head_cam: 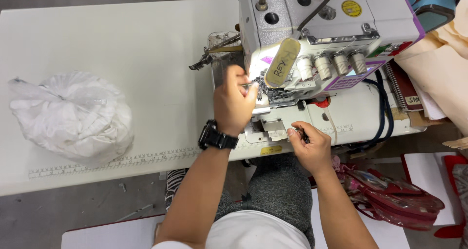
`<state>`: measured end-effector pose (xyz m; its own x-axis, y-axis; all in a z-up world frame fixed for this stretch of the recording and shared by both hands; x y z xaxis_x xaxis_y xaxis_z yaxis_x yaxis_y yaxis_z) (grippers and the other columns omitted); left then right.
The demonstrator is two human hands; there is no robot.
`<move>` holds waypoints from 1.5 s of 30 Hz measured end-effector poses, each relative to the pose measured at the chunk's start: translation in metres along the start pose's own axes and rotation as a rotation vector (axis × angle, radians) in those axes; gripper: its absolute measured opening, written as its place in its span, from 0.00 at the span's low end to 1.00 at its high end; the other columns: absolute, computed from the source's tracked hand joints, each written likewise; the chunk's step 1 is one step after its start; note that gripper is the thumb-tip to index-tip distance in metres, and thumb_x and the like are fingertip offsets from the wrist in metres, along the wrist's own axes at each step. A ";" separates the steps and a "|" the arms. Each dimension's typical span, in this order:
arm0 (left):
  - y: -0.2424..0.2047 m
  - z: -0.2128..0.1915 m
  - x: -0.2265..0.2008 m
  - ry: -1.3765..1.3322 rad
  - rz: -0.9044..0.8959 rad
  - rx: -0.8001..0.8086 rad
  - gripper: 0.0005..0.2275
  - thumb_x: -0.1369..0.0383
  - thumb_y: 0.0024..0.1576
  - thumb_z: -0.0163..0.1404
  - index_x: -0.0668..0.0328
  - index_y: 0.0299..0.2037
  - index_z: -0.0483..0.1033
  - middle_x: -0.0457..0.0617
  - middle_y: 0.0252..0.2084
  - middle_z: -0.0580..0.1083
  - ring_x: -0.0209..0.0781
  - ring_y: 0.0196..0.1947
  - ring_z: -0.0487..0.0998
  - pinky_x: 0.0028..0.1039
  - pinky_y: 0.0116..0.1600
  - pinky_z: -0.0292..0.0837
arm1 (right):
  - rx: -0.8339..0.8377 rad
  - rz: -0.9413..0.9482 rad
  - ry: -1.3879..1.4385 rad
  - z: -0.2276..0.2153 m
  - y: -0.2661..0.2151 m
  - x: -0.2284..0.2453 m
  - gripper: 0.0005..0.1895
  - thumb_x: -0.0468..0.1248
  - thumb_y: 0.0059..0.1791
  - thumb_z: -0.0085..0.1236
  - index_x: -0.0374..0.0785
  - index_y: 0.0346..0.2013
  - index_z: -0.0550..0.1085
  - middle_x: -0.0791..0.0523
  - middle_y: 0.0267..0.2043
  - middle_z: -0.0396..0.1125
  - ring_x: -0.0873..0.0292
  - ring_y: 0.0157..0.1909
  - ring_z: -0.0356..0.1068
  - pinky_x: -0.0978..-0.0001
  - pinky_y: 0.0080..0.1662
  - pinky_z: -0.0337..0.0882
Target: The person threads a sewing machine by hand, pulling thread through the needle area and using small scissors to trim excess thread. The person repeatedly adjusts the thread path and trims the ends to prepare the machine for sewing.
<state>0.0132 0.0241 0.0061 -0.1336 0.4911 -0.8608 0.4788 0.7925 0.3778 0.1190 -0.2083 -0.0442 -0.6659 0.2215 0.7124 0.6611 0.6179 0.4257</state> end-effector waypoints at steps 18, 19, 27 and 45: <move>0.000 0.027 0.007 -0.103 -0.113 -0.102 0.24 0.73 0.52 0.54 0.50 0.59 0.61 0.50 0.25 0.77 0.48 0.26 0.82 0.36 0.34 0.77 | 0.026 -0.044 0.030 -0.001 0.004 0.003 0.07 0.38 0.49 0.65 0.37 0.38 0.80 0.54 0.17 0.67 0.56 0.18 0.67 0.67 0.26 0.67; 0.003 0.026 0.006 -0.101 -0.114 -0.105 0.24 0.73 0.52 0.54 0.50 0.59 0.61 0.50 0.25 0.77 0.48 0.26 0.82 0.36 0.34 0.77 | 0.028 -0.046 0.032 -0.001 0.004 0.003 0.07 0.38 0.49 0.65 0.37 0.38 0.80 0.54 0.17 0.67 0.56 0.18 0.67 0.67 0.26 0.67; 0.033 0.018 0.006 -0.336 -0.510 0.274 0.31 0.78 0.48 0.59 0.60 0.61 0.57 0.52 0.24 0.79 0.40 0.14 0.80 0.23 0.20 0.80 | 0.017 -0.033 0.027 -0.004 0.000 0.005 0.07 0.37 0.49 0.66 0.36 0.37 0.80 0.53 0.17 0.68 0.57 0.18 0.66 0.67 0.27 0.67; -0.021 -0.034 0.000 0.652 0.361 -0.050 0.13 0.60 0.53 0.59 0.45 0.48 0.81 0.43 0.52 0.75 0.51 0.55 0.71 0.47 0.50 0.65 | 0.026 -0.054 -0.022 -0.002 0.001 0.002 0.08 0.38 0.49 0.66 0.37 0.37 0.80 0.54 0.18 0.68 0.57 0.18 0.67 0.66 0.26 0.67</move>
<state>-0.0268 0.0195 0.0100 -0.4701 0.8266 -0.3095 0.5523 0.5490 0.6274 0.1189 -0.2088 -0.0408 -0.7082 0.2037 0.6759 0.6146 0.6490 0.4484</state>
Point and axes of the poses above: each hand's wrist, its own y-axis towards the middle knuckle, its own z-axis out of the palm, x = y × z, the point moved 5 cm from there along y, towards the middle knuckle
